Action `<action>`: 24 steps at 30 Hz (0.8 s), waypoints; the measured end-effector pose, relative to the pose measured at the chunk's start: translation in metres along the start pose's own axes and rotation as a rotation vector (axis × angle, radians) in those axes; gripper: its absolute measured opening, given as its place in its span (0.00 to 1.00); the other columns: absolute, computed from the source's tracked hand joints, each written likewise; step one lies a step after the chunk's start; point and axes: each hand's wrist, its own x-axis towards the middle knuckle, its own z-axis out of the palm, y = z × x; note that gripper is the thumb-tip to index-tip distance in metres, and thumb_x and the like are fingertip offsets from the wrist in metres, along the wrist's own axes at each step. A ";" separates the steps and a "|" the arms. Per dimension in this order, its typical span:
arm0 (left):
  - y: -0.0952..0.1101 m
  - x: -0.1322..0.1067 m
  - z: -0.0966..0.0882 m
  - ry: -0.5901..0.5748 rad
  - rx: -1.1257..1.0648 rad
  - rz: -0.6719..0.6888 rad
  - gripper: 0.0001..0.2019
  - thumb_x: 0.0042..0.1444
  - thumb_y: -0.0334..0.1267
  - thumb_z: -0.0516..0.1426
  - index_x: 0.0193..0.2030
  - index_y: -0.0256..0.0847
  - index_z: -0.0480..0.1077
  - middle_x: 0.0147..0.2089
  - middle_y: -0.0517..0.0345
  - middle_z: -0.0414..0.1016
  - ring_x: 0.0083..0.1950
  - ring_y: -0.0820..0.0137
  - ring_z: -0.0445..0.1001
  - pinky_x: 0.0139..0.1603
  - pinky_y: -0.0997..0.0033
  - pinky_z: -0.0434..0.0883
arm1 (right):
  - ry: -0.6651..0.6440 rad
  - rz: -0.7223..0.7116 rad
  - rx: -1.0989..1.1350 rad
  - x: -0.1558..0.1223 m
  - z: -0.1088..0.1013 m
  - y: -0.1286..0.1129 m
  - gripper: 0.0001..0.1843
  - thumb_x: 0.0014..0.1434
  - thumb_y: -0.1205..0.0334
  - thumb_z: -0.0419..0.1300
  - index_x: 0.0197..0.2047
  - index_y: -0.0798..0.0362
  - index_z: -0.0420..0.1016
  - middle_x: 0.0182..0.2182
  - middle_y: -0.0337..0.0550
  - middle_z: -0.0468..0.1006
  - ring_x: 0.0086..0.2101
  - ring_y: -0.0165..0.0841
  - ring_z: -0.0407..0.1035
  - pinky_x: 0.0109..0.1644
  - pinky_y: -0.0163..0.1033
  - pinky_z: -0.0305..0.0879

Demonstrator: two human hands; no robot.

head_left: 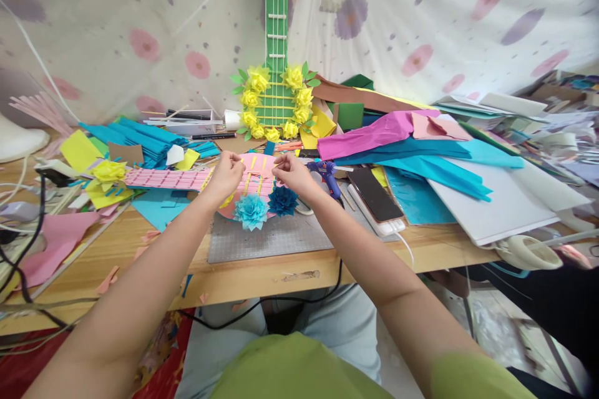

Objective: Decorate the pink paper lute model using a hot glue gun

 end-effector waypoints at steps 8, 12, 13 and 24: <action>0.002 -0.003 -0.011 -0.034 0.204 0.176 0.11 0.51 0.38 0.53 0.41 0.43 0.59 0.24 0.66 0.63 0.28 0.71 0.67 0.33 0.71 0.63 | 0.024 -0.006 0.002 -0.004 0.000 -0.003 0.09 0.49 0.68 0.54 0.35 0.51 0.59 0.22 0.28 0.65 0.21 0.23 0.63 0.26 0.31 0.58; 0.010 -0.010 -0.009 -0.007 0.265 0.349 0.27 0.40 0.33 0.62 0.50 0.43 0.61 0.49 0.53 0.71 0.54 0.64 0.68 0.53 0.63 0.63 | 0.034 -0.017 0.002 -0.003 0.002 -0.003 0.10 0.48 0.67 0.54 0.35 0.51 0.59 0.22 0.29 0.66 0.23 0.25 0.63 0.28 0.33 0.59; 0.012 -0.012 -0.006 -0.009 0.243 0.362 0.29 0.39 0.33 0.62 0.51 0.43 0.62 0.54 0.51 0.69 0.57 0.62 0.66 0.56 0.62 0.62 | 0.036 -0.018 0.002 -0.002 0.003 -0.002 0.10 0.48 0.67 0.54 0.35 0.51 0.59 0.23 0.30 0.66 0.23 0.26 0.64 0.29 0.33 0.60; 0.008 -0.018 0.022 -0.095 -0.172 0.065 0.19 0.40 0.38 0.63 0.40 0.39 0.66 0.26 0.60 0.74 0.30 0.68 0.75 0.33 0.69 0.68 | 0.065 -0.006 0.038 -0.003 0.007 -0.007 0.11 0.47 0.68 0.56 0.35 0.51 0.59 0.21 0.29 0.66 0.24 0.26 0.65 0.29 0.33 0.60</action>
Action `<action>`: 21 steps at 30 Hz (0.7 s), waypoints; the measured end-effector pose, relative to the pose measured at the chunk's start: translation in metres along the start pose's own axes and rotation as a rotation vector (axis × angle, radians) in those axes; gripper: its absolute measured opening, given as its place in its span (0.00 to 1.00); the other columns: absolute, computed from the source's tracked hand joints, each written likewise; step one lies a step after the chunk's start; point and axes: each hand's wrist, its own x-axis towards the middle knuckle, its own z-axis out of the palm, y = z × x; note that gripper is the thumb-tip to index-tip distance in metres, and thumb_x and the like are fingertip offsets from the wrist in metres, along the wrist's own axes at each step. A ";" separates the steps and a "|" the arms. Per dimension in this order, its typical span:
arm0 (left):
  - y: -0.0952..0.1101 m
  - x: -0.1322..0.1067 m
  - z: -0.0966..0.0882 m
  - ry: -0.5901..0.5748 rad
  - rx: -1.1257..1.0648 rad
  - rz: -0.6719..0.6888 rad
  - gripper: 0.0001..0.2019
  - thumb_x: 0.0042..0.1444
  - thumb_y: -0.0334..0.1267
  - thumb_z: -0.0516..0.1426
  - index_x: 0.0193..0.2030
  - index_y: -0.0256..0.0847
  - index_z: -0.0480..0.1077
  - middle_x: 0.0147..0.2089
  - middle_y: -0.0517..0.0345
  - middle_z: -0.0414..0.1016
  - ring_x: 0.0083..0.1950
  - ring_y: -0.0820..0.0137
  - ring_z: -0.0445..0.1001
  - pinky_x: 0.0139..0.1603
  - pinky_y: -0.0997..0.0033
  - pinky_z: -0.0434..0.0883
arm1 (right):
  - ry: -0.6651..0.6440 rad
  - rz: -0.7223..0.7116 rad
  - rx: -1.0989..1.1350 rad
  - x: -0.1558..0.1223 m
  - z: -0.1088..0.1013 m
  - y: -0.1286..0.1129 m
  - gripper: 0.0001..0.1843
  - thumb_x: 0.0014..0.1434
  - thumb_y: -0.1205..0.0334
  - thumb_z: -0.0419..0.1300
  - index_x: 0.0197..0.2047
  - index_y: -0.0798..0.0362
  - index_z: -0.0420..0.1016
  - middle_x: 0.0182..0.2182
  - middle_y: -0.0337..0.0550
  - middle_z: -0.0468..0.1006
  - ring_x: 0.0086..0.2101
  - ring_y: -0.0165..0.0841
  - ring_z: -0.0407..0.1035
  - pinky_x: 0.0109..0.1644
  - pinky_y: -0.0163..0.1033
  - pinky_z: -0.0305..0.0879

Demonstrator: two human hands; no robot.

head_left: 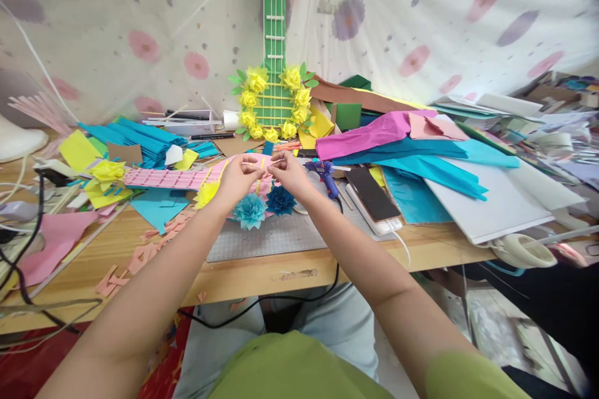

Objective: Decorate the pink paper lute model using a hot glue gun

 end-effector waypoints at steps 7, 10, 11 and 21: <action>0.006 -0.004 -0.009 0.077 -0.068 -0.037 0.17 0.37 0.32 0.63 0.35 0.40 0.64 0.24 0.63 0.73 0.30 0.69 0.75 0.34 0.71 0.66 | -0.009 0.001 0.043 0.000 -0.014 0.008 0.09 0.48 0.71 0.50 0.33 0.50 0.57 0.21 0.28 0.66 0.20 0.24 0.60 0.26 0.31 0.56; 0.013 -0.007 -0.013 0.110 -0.084 -0.065 0.16 0.35 0.31 0.63 0.34 0.39 0.64 0.23 0.63 0.73 0.30 0.69 0.74 0.34 0.71 0.66 | 0.034 -0.074 -0.037 -0.003 -0.028 0.020 0.07 0.47 0.71 0.49 0.31 0.50 0.56 0.19 0.27 0.59 0.19 0.23 0.55 0.24 0.30 0.50; 0.015 -0.008 -0.013 0.118 -0.105 -0.073 0.16 0.36 0.31 0.63 0.33 0.39 0.65 0.23 0.63 0.73 0.29 0.70 0.74 0.34 0.72 0.66 | 0.040 -0.087 -0.060 -0.005 -0.033 0.023 0.07 0.47 0.70 0.49 0.30 0.50 0.56 0.18 0.27 0.58 0.19 0.23 0.54 0.24 0.30 0.49; 0.030 -0.021 -0.001 0.145 -0.384 -0.235 0.14 0.40 0.29 0.61 0.35 0.37 0.64 0.25 0.63 0.73 0.28 0.75 0.75 0.33 0.75 0.71 | -0.251 -0.147 -0.156 -0.009 -0.018 0.004 0.19 0.47 0.56 0.62 0.43 0.53 0.69 0.19 0.30 0.65 0.22 0.26 0.59 0.27 0.32 0.54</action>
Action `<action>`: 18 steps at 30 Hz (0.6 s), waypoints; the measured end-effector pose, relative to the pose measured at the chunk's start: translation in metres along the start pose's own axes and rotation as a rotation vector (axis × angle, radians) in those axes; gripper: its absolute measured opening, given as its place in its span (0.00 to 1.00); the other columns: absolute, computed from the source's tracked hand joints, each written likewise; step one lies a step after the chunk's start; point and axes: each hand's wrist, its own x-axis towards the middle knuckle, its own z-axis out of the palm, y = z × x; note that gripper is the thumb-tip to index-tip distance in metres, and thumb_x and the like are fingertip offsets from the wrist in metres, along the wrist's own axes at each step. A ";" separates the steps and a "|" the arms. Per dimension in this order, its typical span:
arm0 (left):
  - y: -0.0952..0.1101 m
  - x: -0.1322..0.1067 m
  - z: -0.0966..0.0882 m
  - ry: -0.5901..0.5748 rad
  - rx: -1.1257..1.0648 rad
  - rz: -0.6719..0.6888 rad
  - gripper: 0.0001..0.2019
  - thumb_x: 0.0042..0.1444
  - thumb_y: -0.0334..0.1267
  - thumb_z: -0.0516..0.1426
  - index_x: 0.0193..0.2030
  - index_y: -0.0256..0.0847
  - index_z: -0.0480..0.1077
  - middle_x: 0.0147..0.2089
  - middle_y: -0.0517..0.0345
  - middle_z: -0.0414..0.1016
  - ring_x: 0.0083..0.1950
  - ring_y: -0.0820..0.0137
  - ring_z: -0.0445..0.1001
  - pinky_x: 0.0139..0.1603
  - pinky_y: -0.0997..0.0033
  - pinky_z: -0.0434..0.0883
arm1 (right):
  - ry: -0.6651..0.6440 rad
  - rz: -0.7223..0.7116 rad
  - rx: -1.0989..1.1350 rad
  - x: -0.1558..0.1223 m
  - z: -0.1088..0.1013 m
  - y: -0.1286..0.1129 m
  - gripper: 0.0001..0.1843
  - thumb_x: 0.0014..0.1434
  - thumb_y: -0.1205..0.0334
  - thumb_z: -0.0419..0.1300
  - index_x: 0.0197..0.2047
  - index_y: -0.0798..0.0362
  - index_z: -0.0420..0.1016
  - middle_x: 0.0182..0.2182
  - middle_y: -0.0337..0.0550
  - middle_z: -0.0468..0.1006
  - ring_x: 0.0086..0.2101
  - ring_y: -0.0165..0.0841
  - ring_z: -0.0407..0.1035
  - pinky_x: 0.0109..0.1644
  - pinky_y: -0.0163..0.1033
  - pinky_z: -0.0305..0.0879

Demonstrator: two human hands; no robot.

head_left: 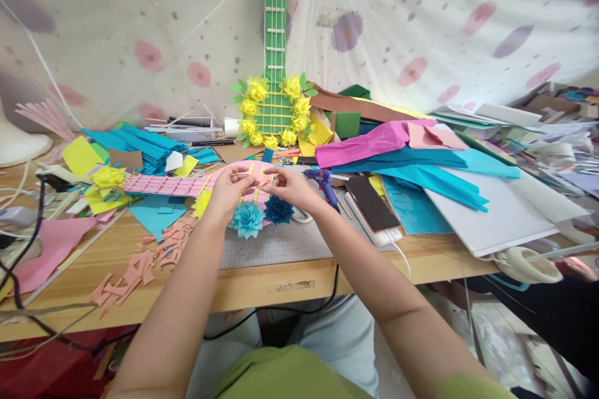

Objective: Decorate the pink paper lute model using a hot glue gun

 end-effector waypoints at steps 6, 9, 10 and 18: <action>-0.005 -0.006 -0.004 0.028 -0.057 -0.039 0.16 0.38 0.31 0.62 0.35 0.38 0.64 0.25 0.63 0.74 0.26 0.75 0.74 0.31 0.75 0.72 | -0.032 -0.019 -0.087 0.004 0.016 -0.010 0.11 0.52 0.54 0.59 0.27 0.54 0.68 0.21 0.35 0.70 0.24 0.26 0.62 0.29 0.33 0.55; -0.010 -0.005 -0.007 0.083 -0.085 -0.021 0.16 0.38 0.31 0.62 0.36 0.38 0.64 0.27 0.61 0.74 0.29 0.73 0.76 0.31 0.75 0.71 | 0.029 -0.039 -0.166 -0.002 0.007 -0.009 0.15 0.54 0.53 0.56 0.22 0.53 0.64 0.19 0.34 0.66 0.22 0.25 0.57 0.28 0.33 0.52; -0.011 -0.004 -0.007 0.101 -0.092 -0.015 0.16 0.38 0.31 0.62 0.35 0.38 0.64 0.27 0.61 0.75 0.30 0.72 0.77 0.31 0.75 0.71 | 0.058 -0.047 -0.178 -0.004 0.003 -0.008 0.15 0.55 0.52 0.55 0.22 0.53 0.63 0.19 0.34 0.65 0.23 0.25 0.57 0.28 0.33 0.52; -0.016 -0.003 -0.013 0.198 -0.056 0.063 0.15 0.38 0.32 0.61 0.35 0.38 0.63 0.26 0.64 0.72 0.28 0.74 0.76 0.31 0.76 0.69 | 0.282 0.035 -0.212 -0.030 -0.035 0.020 0.22 0.55 0.44 0.49 0.20 0.51 0.53 0.17 0.32 0.55 0.22 0.26 0.51 0.27 0.34 0.47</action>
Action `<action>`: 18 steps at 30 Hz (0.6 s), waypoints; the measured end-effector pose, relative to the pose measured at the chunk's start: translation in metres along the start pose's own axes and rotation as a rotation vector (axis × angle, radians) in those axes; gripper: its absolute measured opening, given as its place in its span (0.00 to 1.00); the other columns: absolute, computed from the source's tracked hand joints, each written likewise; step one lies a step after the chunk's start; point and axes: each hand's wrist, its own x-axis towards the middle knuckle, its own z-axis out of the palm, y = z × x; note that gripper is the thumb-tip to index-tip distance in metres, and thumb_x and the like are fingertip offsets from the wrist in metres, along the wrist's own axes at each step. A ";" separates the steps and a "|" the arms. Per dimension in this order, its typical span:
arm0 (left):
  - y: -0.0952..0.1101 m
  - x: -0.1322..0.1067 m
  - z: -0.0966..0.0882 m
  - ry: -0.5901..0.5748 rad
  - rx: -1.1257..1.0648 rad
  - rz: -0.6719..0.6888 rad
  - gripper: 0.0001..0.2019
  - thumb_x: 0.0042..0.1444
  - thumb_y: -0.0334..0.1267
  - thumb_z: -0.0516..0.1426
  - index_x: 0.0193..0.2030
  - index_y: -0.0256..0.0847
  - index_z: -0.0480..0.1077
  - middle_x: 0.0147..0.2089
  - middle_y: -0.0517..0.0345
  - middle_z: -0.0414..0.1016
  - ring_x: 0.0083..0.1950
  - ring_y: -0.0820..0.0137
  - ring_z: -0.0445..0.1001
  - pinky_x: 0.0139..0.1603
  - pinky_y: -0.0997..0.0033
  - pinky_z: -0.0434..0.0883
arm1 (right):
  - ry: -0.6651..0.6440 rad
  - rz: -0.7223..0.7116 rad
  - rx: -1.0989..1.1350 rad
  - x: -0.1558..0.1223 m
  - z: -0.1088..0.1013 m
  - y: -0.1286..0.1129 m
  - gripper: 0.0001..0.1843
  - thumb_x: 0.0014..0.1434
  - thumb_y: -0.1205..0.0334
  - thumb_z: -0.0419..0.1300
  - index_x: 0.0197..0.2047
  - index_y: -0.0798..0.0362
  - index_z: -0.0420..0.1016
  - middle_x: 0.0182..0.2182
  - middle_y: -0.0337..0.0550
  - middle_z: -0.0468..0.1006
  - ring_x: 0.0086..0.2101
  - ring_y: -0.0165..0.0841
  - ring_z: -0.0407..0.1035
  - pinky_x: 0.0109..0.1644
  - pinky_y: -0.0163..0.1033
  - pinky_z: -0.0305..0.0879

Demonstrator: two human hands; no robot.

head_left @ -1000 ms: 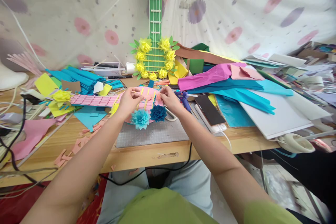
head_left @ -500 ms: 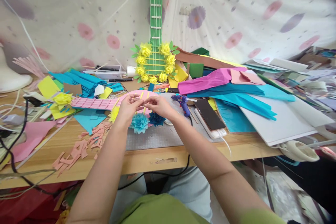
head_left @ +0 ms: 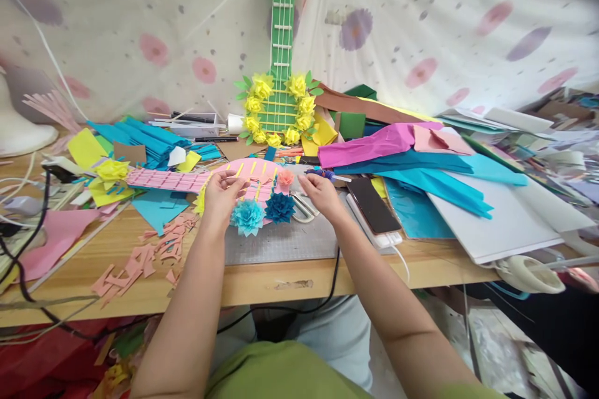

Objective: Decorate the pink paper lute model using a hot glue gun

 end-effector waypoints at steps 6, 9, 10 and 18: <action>0.004 -0.001 -0.004 0.032 0.005 0.049 0.15 0.38 0.33 0.62 0.35 0.38 0.64 0.27 0.64 0.72 0.31 0.74 0.76 0.34 0.75 0.69 | -0.095 0.159 0.203 -0.021 -0.019 0.029 0.18 0.49 0.45 0.57 0.23 0.50 0.60 0.18 0.34 0.67 0.20 0.27 0.59 0.26 0.34 0.58; 0.005 0.000 -0.003 0.034 -0.006 0.070 0.15 0.38 0.33 0.61 0.35 0.38 0.64 0.27 0.64 0.72 0.31 0.75 0.76 0.35 0.75 0.69 | -0.080 0.215 0.293 -0.024 -0.023 0.038 0.15 0.44 0.51 0.62 0.25 0.51 0.63 0.20 0.35 0.71 0.22 0.28 0.65 0.28 0.35 0.63; 0.005 0.000 -0.003 0.040 -0.009 0.075 0.15 0.38 0.33 0.61 0.35 0.39 0.64 0.27 0.64 0.72 0.30 0.75 0.76 0.35 0.75 0.69 | -0.074 0.232 0.319 -0.025 -0.024 0.041 0.14 0.43 0.53 0.63 0.26 0.51 0.64 0.20 0.36 0.71 0.22 0.28 0.66 0.29 0.36 0.65; 0.004 -0.003 -0.003 0.078 -0.003 0.086 0.14 0.37 0.32 0.61 0.34 0.39 0.64 0.25 0.66 0.71 0.30 0.75 0.76 0.35 0.75 0.69 | -0.042 0.340 0.436 -0.022 -0.023 0.054 0.04 0.45 0.67 0.57 0.29 0.53 0.71 0.23 0.37 0.75 0.26 0.29 0.70 0.37 0.38 0.70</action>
